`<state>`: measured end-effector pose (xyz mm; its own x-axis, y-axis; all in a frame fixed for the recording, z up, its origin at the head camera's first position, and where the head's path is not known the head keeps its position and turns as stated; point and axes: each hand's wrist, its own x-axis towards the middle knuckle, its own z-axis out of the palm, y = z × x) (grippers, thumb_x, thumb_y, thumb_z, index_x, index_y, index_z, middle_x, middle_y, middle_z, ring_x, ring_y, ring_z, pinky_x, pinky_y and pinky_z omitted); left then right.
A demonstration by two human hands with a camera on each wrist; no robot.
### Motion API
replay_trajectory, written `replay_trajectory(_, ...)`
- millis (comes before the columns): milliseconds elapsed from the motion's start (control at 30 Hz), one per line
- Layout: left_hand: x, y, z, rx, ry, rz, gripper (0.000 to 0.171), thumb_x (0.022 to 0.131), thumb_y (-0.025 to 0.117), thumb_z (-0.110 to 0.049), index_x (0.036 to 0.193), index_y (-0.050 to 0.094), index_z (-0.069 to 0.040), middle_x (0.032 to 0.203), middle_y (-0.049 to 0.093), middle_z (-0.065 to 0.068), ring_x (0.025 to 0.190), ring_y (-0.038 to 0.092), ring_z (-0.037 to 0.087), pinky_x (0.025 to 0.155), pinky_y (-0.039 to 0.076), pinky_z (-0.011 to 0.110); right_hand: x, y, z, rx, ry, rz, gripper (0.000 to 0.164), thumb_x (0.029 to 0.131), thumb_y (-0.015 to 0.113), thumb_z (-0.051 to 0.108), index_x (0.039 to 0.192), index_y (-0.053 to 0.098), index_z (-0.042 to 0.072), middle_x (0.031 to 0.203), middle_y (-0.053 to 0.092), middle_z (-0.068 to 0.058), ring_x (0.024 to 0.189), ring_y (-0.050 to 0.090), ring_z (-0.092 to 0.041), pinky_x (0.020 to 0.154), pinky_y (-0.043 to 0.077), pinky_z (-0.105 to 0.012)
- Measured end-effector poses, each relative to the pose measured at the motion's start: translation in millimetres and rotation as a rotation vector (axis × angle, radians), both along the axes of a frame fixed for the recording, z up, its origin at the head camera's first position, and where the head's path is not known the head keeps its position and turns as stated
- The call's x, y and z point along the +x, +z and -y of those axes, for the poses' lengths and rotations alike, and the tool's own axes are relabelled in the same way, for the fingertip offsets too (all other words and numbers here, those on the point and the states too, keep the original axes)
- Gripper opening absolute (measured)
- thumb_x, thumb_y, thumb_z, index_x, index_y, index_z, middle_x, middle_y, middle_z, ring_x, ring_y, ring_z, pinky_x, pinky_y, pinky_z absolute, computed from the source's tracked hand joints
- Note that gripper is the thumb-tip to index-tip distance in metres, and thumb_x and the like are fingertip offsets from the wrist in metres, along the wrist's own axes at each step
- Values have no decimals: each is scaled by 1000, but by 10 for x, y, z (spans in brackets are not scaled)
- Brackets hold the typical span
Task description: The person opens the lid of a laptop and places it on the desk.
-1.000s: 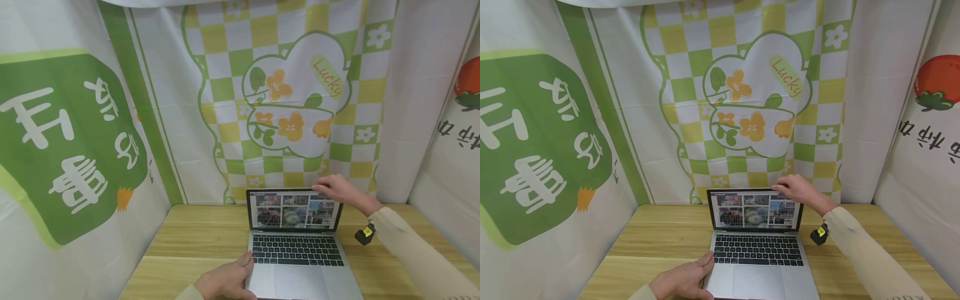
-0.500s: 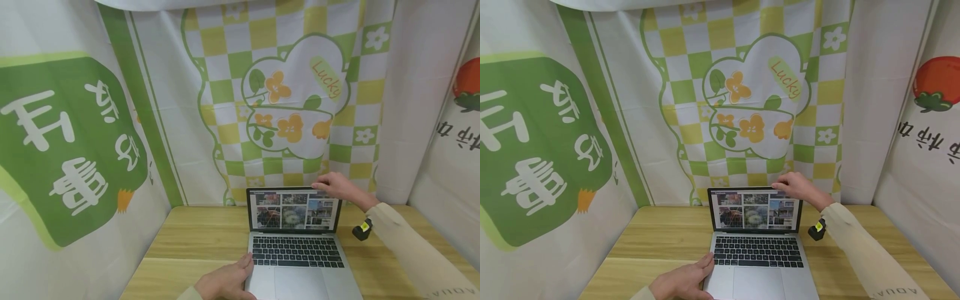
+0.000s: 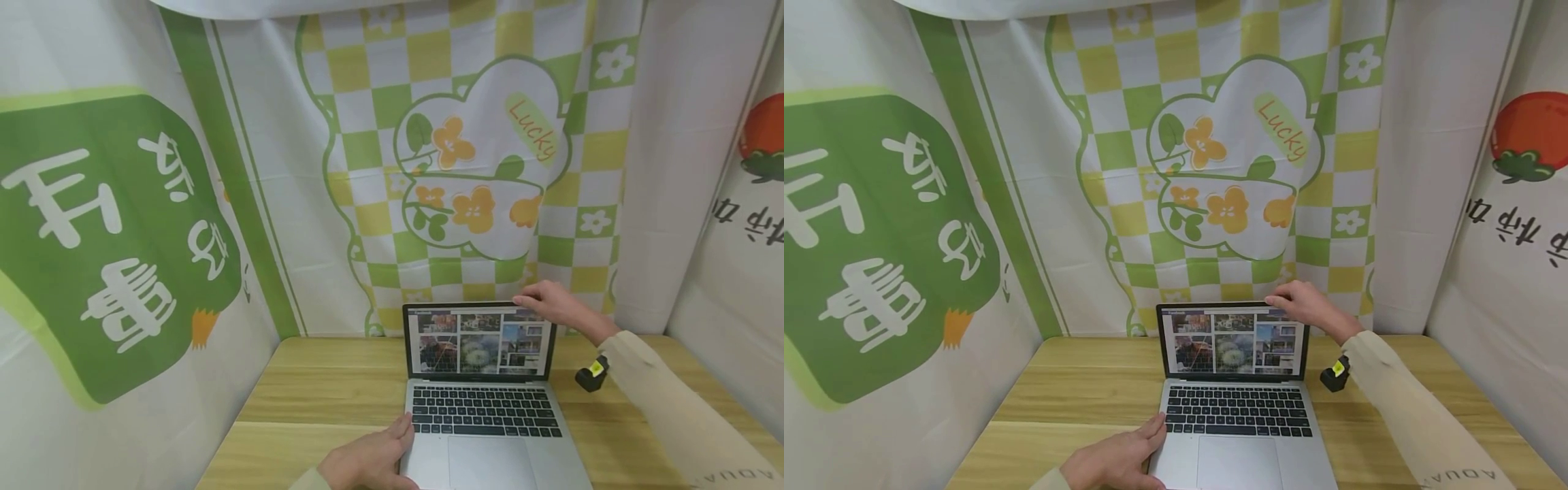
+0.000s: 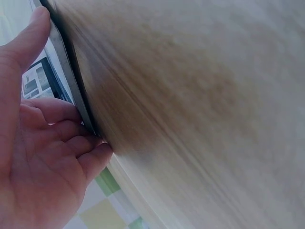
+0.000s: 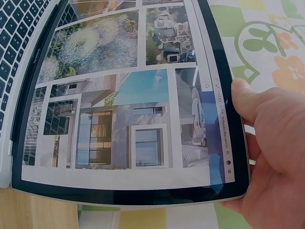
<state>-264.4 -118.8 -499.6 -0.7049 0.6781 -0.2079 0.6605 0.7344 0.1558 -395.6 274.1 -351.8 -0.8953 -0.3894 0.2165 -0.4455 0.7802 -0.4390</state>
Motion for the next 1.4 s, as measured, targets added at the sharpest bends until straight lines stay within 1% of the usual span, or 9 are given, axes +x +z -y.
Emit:
replay_trajectory(133, 3, 10, 3, 9, 9, 28, 97, 85, 58, -69, 151, 34, -3, 162, 24, 17, 149, 29, 24, 116, 36, 31, -11, -10, -2, 1, -9, -3, 30, 102, 53, 30, 83, 66, 12, 52, 37, 5, 46, 32, -11, 52, 34, -28)
replay_trajectory(467, 8, -6, 2, 13, 15, 22, 97, 85, 57, -69, 152, 34, -3, 162, 23, 17, 150, 27, 23, 117, 35, 30, -43, -34, -13, 19, -57, 9, 30, 103, 51, 33, 89, 68, 11, 54, 40, 3, 49, 35, -14, 53, 35, -30)
replay_trajectory(700, -1, -32, 3, 12, 5, 9, 98, 85, 57, -70, 152, 33, -2, 162, 24, 17, 149, 28, 23, 117, 35, 29, -42, -35, -31, 16, -96, 25, 38, 102, 51, 37, 114, 71, 7, 55, 45, 2, 49, 39, -15, 55, 38, -30)
replay_trajectory(800, -2, -33, 0, 13, 10, 13, 98, 85, 57, -70, 152, 33, -2, 162, 24, 17, 150, 28, 23, 117, 35, 30, -53, -36, -41, 17, -100, 27, 40, 102, 51, 36, 120, 69, 5, 53, 43, 2, 48, 38, -14, 55, 38, -30)
replay_trajectory(900, 4, -34, -3, 15, 19, 20, 98, 84, 58, -70, 152, 33, -3, 162, 24, 16, 150, 28, 22, 117, 35, 30, -67, -41, -51, 21, -105, 14, 37, 102, 52, 34, 116, 71, 6, 50, 39, 3, 46, 34, -14, 52, 36, -30)
replay_trajectory(1033, 13, -29, -4, 13, 26, 24, 97, 84, 58, -70, 152, 34, -4, 163, 24, 15, 150, 27, 22, 117, 34, 30, -75, -41, -53, 33, -113, -6, 32, 102, 52, 32, 93, 73, 9, 48, 33, 4, 45, 27, -13, 50, 31, -29)
replay_trajectory(1133, 17, -17, 0, 14, 29, 27, 97, 84, 58, -69, 151, 35, -4, 162, 24, 15, 150, 28, 22, 117, 35, 31, -75, -29, -48, 40, -115, -14, 34, 102, 52, 32, 83, 70, 10, 49, 32, 4, 45, 26, -13, 49, 29, -29)
replay_trajectory(1300, 10, -6, 5, 23, 30, 39, 98, 84, 57, -70, 151, 35, -3, 162, 24, 15, 150, 28, 22, 117, 34, 31, -82, -8, -30, 48, -145, -2, 34, 102, 51, 34, 92, 72, 10, 49, 34, 4, 45, 28, -13, 49, 30, -30)
replay_trajectory(1400, 4, -5, 11, 28, 36, 49, 100, 83, 57, -72, 152, 33, -4, 163, 24, 15, 150, 27, 22, 118, 34, 31, -90, -2, -4, 63, -182, -3, 37, 102, 51, 36, 91, 72, 9, 48, 31, 5, 44, 27, -12, 48, 29, -29)
